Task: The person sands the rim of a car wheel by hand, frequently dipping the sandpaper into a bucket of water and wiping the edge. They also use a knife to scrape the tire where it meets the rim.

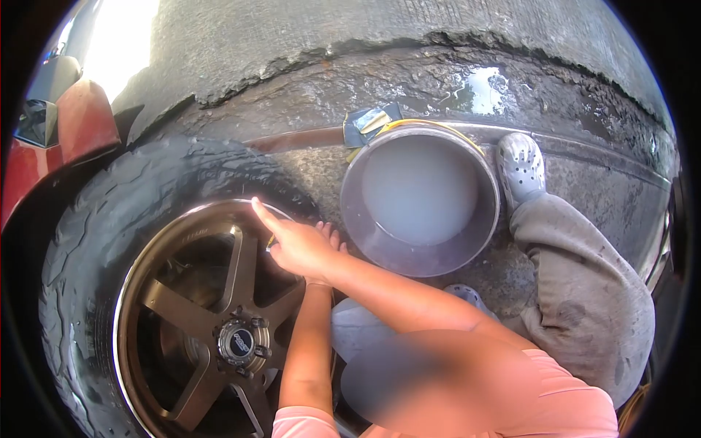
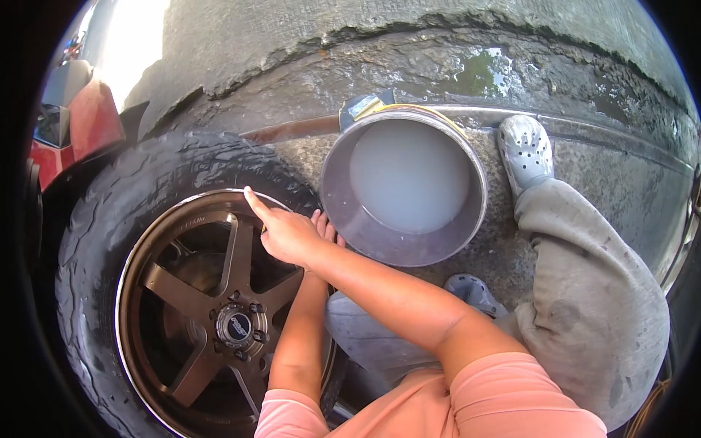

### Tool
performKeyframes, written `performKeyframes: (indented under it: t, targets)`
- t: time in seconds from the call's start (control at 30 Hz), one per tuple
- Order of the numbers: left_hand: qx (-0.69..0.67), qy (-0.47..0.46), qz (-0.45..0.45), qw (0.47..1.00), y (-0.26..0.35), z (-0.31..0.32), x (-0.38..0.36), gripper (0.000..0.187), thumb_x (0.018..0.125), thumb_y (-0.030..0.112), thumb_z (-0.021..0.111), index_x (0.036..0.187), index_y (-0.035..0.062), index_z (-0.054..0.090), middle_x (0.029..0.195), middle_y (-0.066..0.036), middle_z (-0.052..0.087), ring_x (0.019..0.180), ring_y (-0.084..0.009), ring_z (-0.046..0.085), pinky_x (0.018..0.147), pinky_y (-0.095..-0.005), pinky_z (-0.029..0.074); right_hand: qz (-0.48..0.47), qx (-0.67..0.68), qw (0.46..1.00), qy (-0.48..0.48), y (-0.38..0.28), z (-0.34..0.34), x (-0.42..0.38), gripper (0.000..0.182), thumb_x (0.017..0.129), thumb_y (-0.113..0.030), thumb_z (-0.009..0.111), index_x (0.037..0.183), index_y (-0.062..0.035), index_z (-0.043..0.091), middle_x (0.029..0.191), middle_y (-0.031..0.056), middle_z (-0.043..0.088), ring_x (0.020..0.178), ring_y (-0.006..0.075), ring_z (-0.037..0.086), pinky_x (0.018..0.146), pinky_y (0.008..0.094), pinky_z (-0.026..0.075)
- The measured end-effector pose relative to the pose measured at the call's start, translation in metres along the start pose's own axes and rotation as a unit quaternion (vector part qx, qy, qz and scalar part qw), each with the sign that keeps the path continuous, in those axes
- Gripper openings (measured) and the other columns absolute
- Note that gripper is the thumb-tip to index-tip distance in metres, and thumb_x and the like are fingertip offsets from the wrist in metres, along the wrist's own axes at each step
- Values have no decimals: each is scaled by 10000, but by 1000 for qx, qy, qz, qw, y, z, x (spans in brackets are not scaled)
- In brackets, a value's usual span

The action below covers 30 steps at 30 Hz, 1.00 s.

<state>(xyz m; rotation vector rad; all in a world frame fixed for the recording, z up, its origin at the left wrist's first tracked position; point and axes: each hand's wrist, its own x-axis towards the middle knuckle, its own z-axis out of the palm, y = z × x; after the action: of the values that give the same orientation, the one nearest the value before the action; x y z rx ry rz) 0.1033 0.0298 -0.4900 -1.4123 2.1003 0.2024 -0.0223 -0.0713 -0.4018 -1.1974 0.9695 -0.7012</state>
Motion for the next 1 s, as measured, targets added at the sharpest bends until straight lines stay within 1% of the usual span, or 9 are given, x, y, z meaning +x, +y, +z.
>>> performKeyframes:
  t: [0.07, 0.17, 0.37, 0.53, 0.7, 0.77, 0.87, 0.93, 1.0]
  targets:
    - [-22, 90, 19, 996, -5, 18, -3, 557, 867, 361, 575, 1295, 5, 597, 1494, -153, 505, 1502, -357, 342, 1253, -479, 254, 43, -31, 999, -11, -2, -2, -7, 905, 904, -124, 580, 1664, -278, 114, 1235, 246, 670, 1050, 446, 677, 961, 514, 500]
    - [36, 94, 12, 995, -8, 39, -5, 630, 888, 419, 540, 1399, 50, 543, 1548, -114, 461, 1537, -318, 279, 1277, -457, 199, 126, -80, 988, -33, -15, -13, -16, 902, 907, -158, 578, 1662, -311, 110, 1341, 283, 624, 1119, 473, 654, 1035, 525, 462]
    - [-96, -139, -55, 984, 4, -16, 1, 672, 1042, 483, 376, 1610, 131, 304, 1637, -88, 364, 1551, -214, 250, 1292, -424, 121, 243, -163, 956, -24, -1, 12, -17, 854, 920, -303, 581, 1630, -479, 141, 1457, 333, 524, 1328, 563, 486, 1113, 615, 363]
    - [-70, -70, -27, 995, -8, 6, 0, 711, 994, 524, 389, 1592, 143, 334, 1632, -68, 368, 1558, -220, 235, 1295, -441, 107, 270, -162, 948, 47, 27, 47, -22, 767, 936, -369, 557, 1599, -542, 212, 1508, 311, 484, 1353, 547, 457, 1130, 596, 349]
    - [2, -26, 13, 1000, -12, 21, -4, 751, 947, 565, 402, 1574, 155, 364, 1628, -47, 372, 1564, -226, 220, 1298, -459, 93, 327, -188, 917, 128, 40, 70, -17, 675, 883, -332, 600, 1525, -164, 478, 1457, 203, 556, 1317, 373, 536, 1048, 553, 456]
    - [176, -54, 9, 983, -7, 25, -3, 761, 938, 581, 397, 1576, 168, 366, 1631, -37, 369, 1566, -226, 213, 1299, -465, 86, 331, -175, 916, 141, 44, 74, -17, 654, 878, -335, 600, 1495, -136, 511, 1456, 187, 558, 1326, 360, 529, 1051, 546, 452]
    - [-38, -45, -57, 997, -10, 46, -4, 765, 936, 585, 400, 1586, 185, 349, 1635, -17, 360, 1564, -220, 214, 1299, -466, 87, 302, -139, 930, 157, 54, 77, -20, 618, 910, -362, 575, 1500, -196, 497, 1423, 188, 575, 1315, 386, 528, 1056, 562, 433]
    - [26, -54, -39, 997, -9, 41, -2, 757, 935, 580, 410, 1581, 190, 356, 1631, -16, 362, 1561, -222, 218, 1299, -464, 89, 278, -98, 943, 154, 70, 81, -21, 568, 989, -429, 509, 1525, -250, 454, 1372, 226, 604, 1286, 433, 544, 1043, 591, 424]
    - [90, -63, -21, 994, -10, 35, 0, 750, 935, 576, 419, 1577, 194, 362, 1628, -14, 365, 1559, -224, 222, 1299, -463, 91, 280, -83, 943, 158, 78, 85, -21, 549, 998, -453, 503, 1468, -170, 491, 1337, 188, 626, 1287, 393, 553, 1028, 591, 434]
